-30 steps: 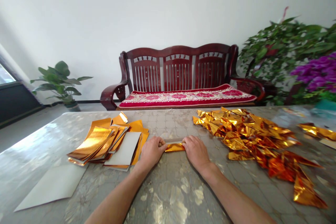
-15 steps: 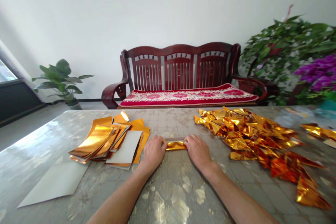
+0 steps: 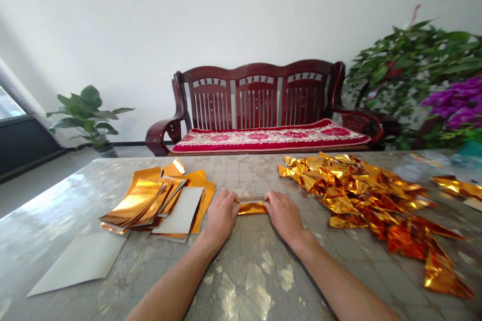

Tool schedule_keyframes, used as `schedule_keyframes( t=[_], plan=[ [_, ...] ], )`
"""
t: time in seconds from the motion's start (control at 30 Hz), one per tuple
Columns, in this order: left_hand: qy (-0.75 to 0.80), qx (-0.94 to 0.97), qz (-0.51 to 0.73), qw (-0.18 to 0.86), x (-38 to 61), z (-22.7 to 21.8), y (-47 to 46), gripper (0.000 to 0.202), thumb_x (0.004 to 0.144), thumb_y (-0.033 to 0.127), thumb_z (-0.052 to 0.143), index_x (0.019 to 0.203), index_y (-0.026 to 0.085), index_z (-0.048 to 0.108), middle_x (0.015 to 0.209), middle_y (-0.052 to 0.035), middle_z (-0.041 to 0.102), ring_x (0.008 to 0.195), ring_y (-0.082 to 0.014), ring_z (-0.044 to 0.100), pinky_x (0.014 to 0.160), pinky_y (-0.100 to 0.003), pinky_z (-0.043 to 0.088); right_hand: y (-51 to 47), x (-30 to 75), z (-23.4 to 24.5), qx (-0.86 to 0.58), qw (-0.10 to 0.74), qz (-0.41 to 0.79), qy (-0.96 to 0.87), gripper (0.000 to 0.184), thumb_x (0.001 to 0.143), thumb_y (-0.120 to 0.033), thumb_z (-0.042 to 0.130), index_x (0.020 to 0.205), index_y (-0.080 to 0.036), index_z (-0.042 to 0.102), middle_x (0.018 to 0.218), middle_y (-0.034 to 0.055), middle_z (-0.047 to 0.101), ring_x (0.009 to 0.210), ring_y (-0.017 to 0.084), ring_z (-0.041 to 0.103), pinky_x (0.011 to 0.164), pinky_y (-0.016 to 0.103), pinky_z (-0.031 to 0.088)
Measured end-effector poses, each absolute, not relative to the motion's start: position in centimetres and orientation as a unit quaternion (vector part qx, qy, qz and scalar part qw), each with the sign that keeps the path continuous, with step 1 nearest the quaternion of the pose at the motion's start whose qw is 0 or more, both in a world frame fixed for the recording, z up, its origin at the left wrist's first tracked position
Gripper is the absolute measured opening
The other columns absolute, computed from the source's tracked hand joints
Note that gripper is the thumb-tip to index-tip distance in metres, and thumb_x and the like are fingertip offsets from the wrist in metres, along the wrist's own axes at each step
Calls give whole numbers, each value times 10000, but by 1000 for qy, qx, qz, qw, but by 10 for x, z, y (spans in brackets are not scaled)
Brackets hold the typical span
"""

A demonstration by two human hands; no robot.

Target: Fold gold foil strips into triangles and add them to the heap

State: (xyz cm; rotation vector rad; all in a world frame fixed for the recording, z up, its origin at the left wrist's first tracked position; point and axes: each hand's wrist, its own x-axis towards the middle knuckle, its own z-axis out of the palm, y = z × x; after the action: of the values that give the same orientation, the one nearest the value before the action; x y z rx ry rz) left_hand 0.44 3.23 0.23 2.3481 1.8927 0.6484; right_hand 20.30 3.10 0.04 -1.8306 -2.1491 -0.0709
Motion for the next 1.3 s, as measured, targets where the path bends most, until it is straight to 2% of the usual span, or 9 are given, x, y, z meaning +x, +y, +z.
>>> schedule_keyframes(
  t=[0.17, 0.37, 0.6, 0.73, 0.8, 0.93, 1.03, 1.13, 1.3],
  plan=[
    [499, 846, 183, 29, 0, 1, 34, 256, 982, 199, 453, 915, 237, 697, 915, -24, 651, 939, -175, 597, 783, -257, 433, 29, 203, 2, -639, 152, -37, -753, 39, 935, -258, 592, 942, -226, 612, 963, 34, 687, 905, 205, 613, 705, 290, 341],
    [466, 878, 99, -52, 6, 10, 24, 227, 928, 120, 475, 920, 202, 686, 925, -48, 657, 922, -209, 593, 818, -315, 450, 29, 203, 2, -638, 142, -51, -755, 72, 942, -260, 581, 905, -228, 634, 967, 38, 674, 907, 199, 602, 706, 290, 340],
    [466, 874, 60, -119, 27, 7, 4, 245, 978, 257, 424, 973, 168, 653, 938, -86, 626, 930, -257, 574, 817, -380, 458, 30, 205, 1, -626, 155, -54, -762, 61, 929, -256, 603, 898, -228, 649, 949, 32, 675, 927, 210, 588, 756, 307, 345],
    [486, 864, 67, -116, 32, 8, -5, 485, 931, 493, 532, 1325, 210, 525, 1054, -105, 620, 985, -283, 571, 854, -410, 451, 30, 206, 0, -624, 157, -57, -763, 65, 929, -260, 602, 903, -229, 653, 961, 31, 672, 938, 215, 582, 765, 315, 343],
    [490, 863, 61, -110, 34, 11, -8, 566, 903, 547, 557, 1374, 242, 489, 1090, -116, 618, 1013, -299, 568, 871, -425, 442, 30, 206, 0, -623, 157, -59, -764, 72, 933, -262, 595, 909, -227, 652, 961, 34, 670, 940, 215, 580, 764, 317, 344],
    [501, 859, 52, -91, 36, 13, -10, 572, 874, 575, 584, 1324, 224, 543, 1115, -140, 624, 1033, -322, 568, 893, -452, 431, 29, 207, 0, -621, 156, -64, -765, 72, 934, -264, 594, 914, -226, 651, 961, 39, 667, 941, 219, 581, 763, 322, 347],
    [482, 869, 69, -88, 36, 10, -8, 594, 874, 575, 584, 1304, 166, 554, 1229, -167, 605, 1173, -348, 523, 979, -475, 409, 29, 207, 0, -620, 153, -65, -767, 74, 933, -272, 598, 916, -226, 653, 969, 44, 667, 939, 219, 581, 760, 323, 351],
    [439, 890, 83, -89, 34, 4, -4, 577, 915, 518, 552, 1318, 106, 536, 1380, -188, 535, 1329, -328, 431, 1105, -450, 338, 29, 208, 1, -619, 152, -66, -767, 74, 933, -271, 599, 918, -226, 656, 969, 46, 668, 945, 220, 579, 764, 322, 355],
    [428, 898, 81, -65, 26, -2, -2, 552, 937, 464, 533, 1365, 117, 498, 1437, -166, 505, 1334, -298, 460, 1132, -406, 341, 29, 208, 1, -620, 147, -67, -768, 83, 934, -263, 594, 912, -221, 662, 966, 47, 669, 947, 221, 575, 772, 321, 360]
  ],
)
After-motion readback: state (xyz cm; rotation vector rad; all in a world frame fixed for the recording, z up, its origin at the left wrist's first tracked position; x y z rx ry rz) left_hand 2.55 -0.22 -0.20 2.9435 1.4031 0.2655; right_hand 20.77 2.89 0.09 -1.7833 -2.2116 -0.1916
